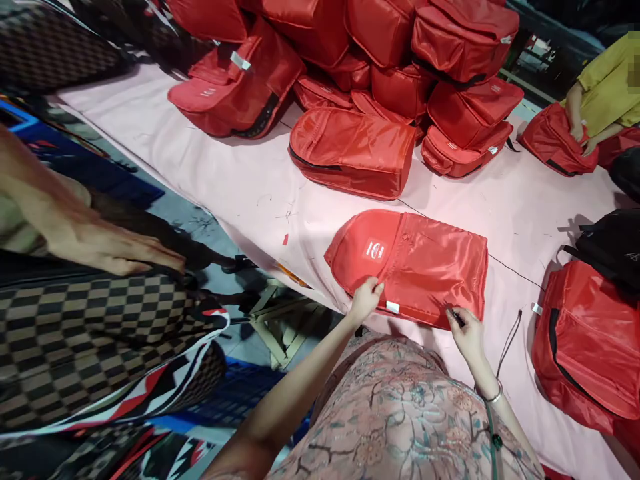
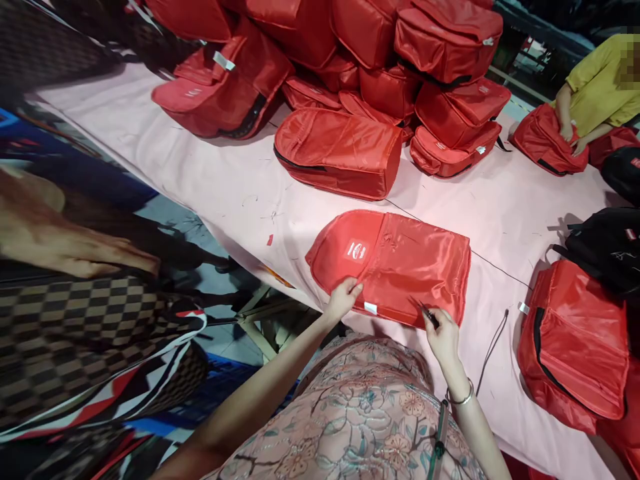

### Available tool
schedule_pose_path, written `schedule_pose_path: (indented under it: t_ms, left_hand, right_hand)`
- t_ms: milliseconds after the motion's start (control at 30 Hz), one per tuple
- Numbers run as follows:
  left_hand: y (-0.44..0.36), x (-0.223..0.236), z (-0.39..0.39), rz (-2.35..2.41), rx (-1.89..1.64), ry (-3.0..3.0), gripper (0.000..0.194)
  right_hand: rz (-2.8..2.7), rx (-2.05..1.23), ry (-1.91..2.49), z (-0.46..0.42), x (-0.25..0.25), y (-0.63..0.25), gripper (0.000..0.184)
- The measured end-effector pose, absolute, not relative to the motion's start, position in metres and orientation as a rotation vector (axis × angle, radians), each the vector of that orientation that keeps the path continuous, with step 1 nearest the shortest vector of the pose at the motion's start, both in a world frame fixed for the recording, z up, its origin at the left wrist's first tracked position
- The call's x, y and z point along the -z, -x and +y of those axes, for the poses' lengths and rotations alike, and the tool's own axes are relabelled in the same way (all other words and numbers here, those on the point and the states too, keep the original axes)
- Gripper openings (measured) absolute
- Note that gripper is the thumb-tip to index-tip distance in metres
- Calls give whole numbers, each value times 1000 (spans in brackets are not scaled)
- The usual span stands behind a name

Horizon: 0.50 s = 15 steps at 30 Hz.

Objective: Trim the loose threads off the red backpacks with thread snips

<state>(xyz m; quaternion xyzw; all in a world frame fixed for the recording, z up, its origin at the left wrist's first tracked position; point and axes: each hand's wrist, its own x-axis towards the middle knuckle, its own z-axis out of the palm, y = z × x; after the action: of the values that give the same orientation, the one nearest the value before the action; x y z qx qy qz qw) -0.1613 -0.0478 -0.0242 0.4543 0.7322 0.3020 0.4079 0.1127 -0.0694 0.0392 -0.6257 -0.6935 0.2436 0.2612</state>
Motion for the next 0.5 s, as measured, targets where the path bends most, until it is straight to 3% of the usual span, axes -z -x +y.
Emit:
schedule_pose_path:
  t_ms: [200,333,500]
  left_hand:
    - [186,15,-32,1689,-638,-1518,21]
    - [199,10,11,1668,-568,-1806,27]
    - [181,12,30,1556,-383,-1984,20]
  right_hand:
    - [-1993,-693,1731,-34,-50,-73,39]
    - [-1941,-755,1759,-19,-29,-33,38]
    - [-1875,-752,1844,-22,1,-15,34]
